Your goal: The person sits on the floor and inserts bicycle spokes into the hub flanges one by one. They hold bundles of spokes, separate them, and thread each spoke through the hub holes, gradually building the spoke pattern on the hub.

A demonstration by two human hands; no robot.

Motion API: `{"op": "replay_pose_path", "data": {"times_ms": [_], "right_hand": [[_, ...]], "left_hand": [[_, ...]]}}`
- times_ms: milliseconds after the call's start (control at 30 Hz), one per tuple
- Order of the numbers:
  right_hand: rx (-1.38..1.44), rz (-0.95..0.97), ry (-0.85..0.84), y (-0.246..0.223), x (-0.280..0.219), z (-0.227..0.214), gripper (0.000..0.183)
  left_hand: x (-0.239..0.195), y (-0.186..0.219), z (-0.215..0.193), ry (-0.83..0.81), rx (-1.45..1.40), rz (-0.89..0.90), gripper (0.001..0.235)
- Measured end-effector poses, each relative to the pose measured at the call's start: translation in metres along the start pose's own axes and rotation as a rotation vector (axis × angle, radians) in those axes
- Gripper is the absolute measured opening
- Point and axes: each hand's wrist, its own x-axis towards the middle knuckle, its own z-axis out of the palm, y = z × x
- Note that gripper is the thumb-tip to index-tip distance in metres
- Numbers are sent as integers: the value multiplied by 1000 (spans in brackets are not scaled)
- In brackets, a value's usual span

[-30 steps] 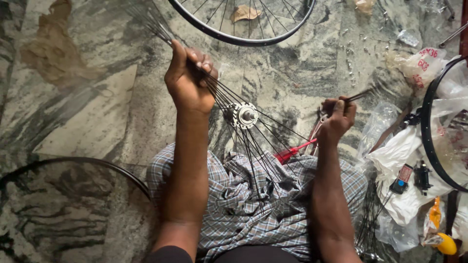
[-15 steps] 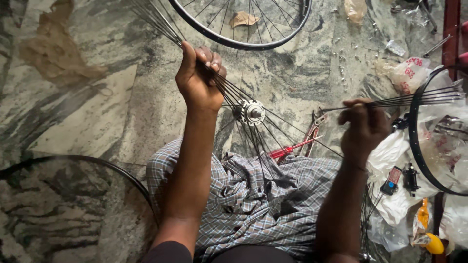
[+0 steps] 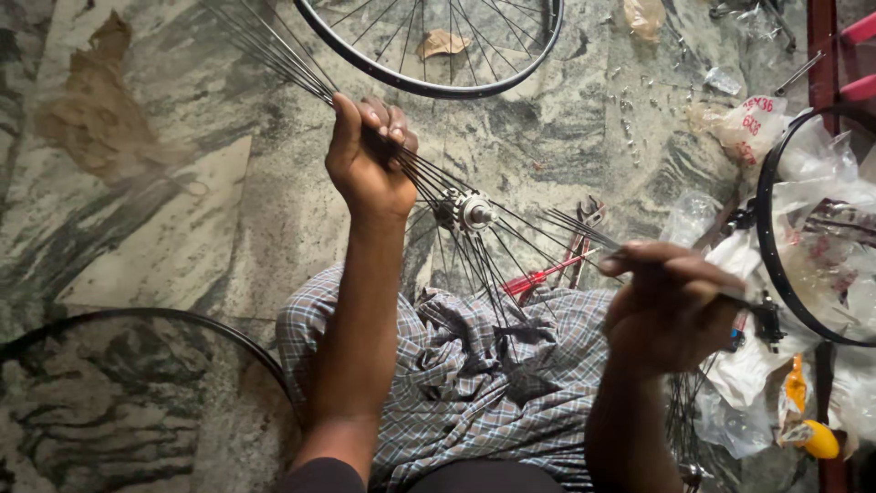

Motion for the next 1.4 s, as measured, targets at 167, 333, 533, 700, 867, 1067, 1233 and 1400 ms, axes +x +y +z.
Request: {"op": "replay_pose_path", "data": {"times_ms": [167,333,533,700,867,1067,1233,1400], "right_hand": [[-80,-43,-57,-6,-8,52,36],[-147,21,-111,-11,-15,63,35],[-253,-11,-231,-12,-6,66,28],[-288,81,-331,-5,13,65,21],[-810,30,-596,-3,35,64,15],[-937,-38,-769,-13,60,73,11],[-829,-46,-725,-22,64,83,12],[-901,37,-649,-15,59,87,10]], "left_hand": [[-3,0,2,27,16,23,42],[-2,-4,3,33,-6,14,42],[-2,-4,-1,39,16,22,41],[-1,-7,-2,32,2,-10,42],[1,-9,-4,48,-44,-53,42],[5,-8,-8,96,-49,-43,42],[7,-7,-12,115,-93,-83,42],[8,-9,-15,94,-104,-94,42]]}}
